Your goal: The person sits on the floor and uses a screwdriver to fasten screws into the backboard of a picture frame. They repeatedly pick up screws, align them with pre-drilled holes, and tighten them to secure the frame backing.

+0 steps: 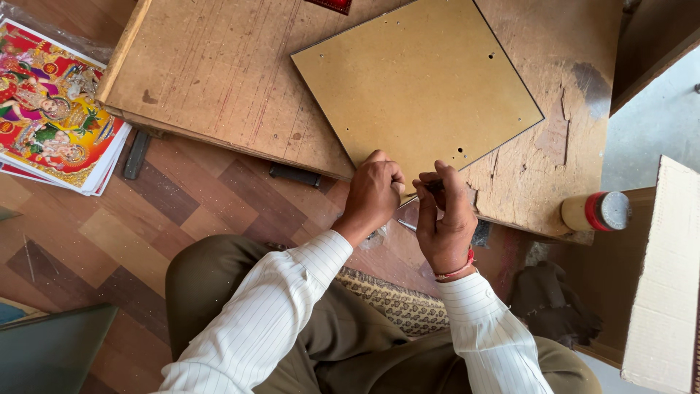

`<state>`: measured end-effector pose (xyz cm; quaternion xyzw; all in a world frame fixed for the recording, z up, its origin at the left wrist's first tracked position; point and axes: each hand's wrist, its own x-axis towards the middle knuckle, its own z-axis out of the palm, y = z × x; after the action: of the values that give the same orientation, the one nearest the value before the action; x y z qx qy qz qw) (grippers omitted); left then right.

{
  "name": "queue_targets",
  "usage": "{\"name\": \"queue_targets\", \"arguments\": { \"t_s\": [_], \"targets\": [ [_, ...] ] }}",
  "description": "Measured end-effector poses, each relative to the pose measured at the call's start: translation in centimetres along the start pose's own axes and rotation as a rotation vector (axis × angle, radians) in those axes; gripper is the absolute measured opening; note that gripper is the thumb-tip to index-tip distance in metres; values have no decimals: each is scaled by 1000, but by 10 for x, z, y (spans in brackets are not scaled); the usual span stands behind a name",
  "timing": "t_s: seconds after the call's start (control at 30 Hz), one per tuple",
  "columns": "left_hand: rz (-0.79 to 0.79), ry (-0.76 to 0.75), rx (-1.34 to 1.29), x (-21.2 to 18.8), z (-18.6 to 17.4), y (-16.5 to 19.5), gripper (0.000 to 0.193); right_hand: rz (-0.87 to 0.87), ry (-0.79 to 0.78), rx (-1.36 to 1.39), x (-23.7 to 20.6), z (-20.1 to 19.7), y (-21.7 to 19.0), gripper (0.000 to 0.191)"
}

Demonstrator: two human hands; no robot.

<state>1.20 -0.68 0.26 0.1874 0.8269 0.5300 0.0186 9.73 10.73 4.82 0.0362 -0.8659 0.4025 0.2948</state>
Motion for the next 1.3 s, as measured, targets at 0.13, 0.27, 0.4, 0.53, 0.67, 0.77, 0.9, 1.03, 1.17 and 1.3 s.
{"name": "queue_targets", "arguments": {
  "t_s": [0.13, 0.27, 0.4, 0.53, 0.67, 0.77, 0.9, 1.03, 1.17, 1.3],
  "targets": [
    [12, 4, 15, 1, -1, -2, 8, -23, -5, 11, -2, -3, 0, 50],
    [-24, -66, -25, 3, -6, -7, 9, -29, 4, 0, -2, -5, 3, 55],
    [20, -28, -54, 2, -5, -8, 9, -36, 57, 65, -1, -5, 6, 60],
    [-5, -37, -48, 1, -3, -9, 9, -98, 33, 34, -2, -4, 5, 61],
    [32, 2, -59, 0, -2, -10, 9, -91, 30, 27, -4, 0, 6, 60],
    [43, 12, -54, 0, -1, -10, 9, -86, 27, 33, -5, 2, 7, 60],
    [33, 12, -60, 0, 0, -10, 9, -90, 37, 19, -6, 5, 9, 58],
    [43, 12, -41, 0, 0, -11, 10, -91, 38, 28, -7, 6, 10, 56],
    [42, 7, -38, 0, 1, -10, 10, -99, 40, 31, -7, 6, 10, 53],
    [38, 1, -39, 0, 0, -9, 11, -116, 40, 16, -6, 6, 8, 51]
  ]
}}
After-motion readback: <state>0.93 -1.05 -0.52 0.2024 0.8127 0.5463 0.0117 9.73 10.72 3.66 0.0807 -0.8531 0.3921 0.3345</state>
